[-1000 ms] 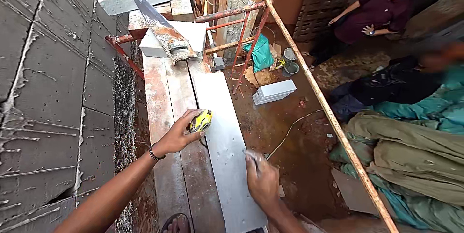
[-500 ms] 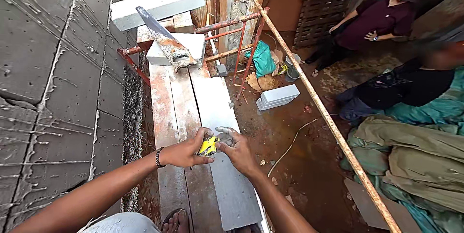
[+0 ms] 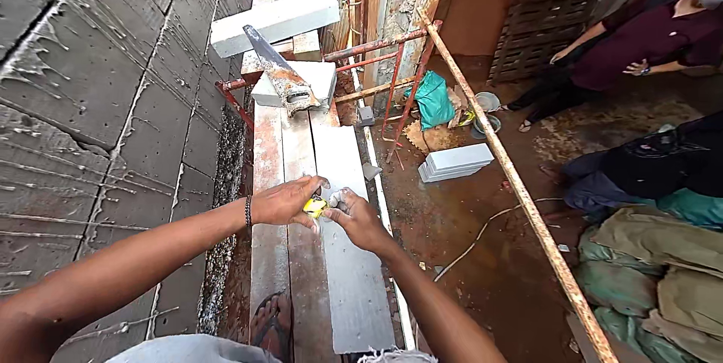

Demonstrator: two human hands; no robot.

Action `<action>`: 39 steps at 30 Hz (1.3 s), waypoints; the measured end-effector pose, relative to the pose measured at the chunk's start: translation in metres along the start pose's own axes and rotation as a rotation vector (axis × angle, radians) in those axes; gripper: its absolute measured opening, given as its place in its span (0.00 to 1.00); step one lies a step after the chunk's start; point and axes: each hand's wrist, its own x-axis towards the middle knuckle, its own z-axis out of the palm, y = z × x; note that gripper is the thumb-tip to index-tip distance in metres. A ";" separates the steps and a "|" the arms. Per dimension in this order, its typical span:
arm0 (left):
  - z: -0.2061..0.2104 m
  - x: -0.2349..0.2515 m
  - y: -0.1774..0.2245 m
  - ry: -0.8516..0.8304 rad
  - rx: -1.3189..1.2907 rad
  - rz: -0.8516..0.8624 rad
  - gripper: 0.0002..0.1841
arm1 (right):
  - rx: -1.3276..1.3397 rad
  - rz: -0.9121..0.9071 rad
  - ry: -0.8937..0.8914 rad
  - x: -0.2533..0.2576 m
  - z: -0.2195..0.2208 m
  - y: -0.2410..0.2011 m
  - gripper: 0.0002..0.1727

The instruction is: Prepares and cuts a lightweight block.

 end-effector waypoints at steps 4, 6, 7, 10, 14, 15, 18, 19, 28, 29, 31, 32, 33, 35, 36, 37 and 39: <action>-0.014 -0.010 -0.046 0.186 0.036 -0.149 0.22 | 0.250 0.106 0.107 0.017 -0.049 -0.017 0.11; -0.029 -0.013 -0.076 0.212 0.052 -0.204 0.17 | 0.262 0.235 0.253 0.044 -0.080 -0.028 0.11; -0.033 -0.011 -0.089 0.201 0.057 -0.211 0.14 | 0.243 0.305 0.302 0.060 -0.092 -0.030 0.11; -0.037 0.015 -0.117 0.142 0.083 -0.242 0.10 | 0.062 0.437 0.306 0.114 -0.105 -0.016 0.15; -0.040 0.068 -0.142 0.090 0.095 -0.374 0.18 | -0.194 0.413 0.254 0.174 -0.093 0.022 0.14; -0.041 0.081 -0.151 0.055 0.091 -0.392 0.20 | -0.226 0.407 0.254 0.186 -0.088 0.033 0.14; -0.039 0.111 -0.177 -0.014 0.079 -0.412 0.23 | -0.373 0.392 0.278 0.215 -0.071 0.062 0.15; -0.039 0.117 -0.185 -0.038 0.089 -0.417 0.23 | -0.432 0.390 0.284 0.222 -0.067 0.069 0.15; -0.036 0.151 -0.242 -0.099 -0.031 -0.492 0.31 | -0.679 0.330 0.118 0.277 -0.090 0.090 0.13; -0.034 0.154 -0.245 -0.098 -0.053 -0.509 0.32 | -0.692 0.332 0.104 0.281 -0.094 0.092 0.12; -0.029 0.160 -0.249 -0.095 -0.082 -0.539 0.33 | -0.715 0.340 0.076 0.284 -0.099 0.092 0.12; -0.026 0.163 -0.251 -0.097 -0.089 -0.551 0.34 | -0.721 0.338 0.068 0.285 -0.100 0.092 0.12; -0.024 0.166 -0.252 -0.099 -0.089 -0.562 0.35 | -0.726 0.330 0.067 0.285 -0.101 0.094 0.11; -0.020 0.168 -0.253 -0.100 -0.090 -0.578 0.36 | -0.732 0.310 0.066 0.285 -0.104 0.096 0.11; -0.019 0.169 -0.254 -0.098 -0.082 -0.579 0.37 | -0.723 0.308 0.065 0.286 -0.104 0.097 0.11; -0.020 0.169 -0.254 -0.095 -0.071 -0.575 0.36 | -0.699 0.304 0.079 0.286 -0.105 0.098 0.11; -0.024 0.168 -0.246 -0.054 -0.066 -0.540 0.34 | -0.579 0.244 0.191 0.282 -0.105 0.098 0.11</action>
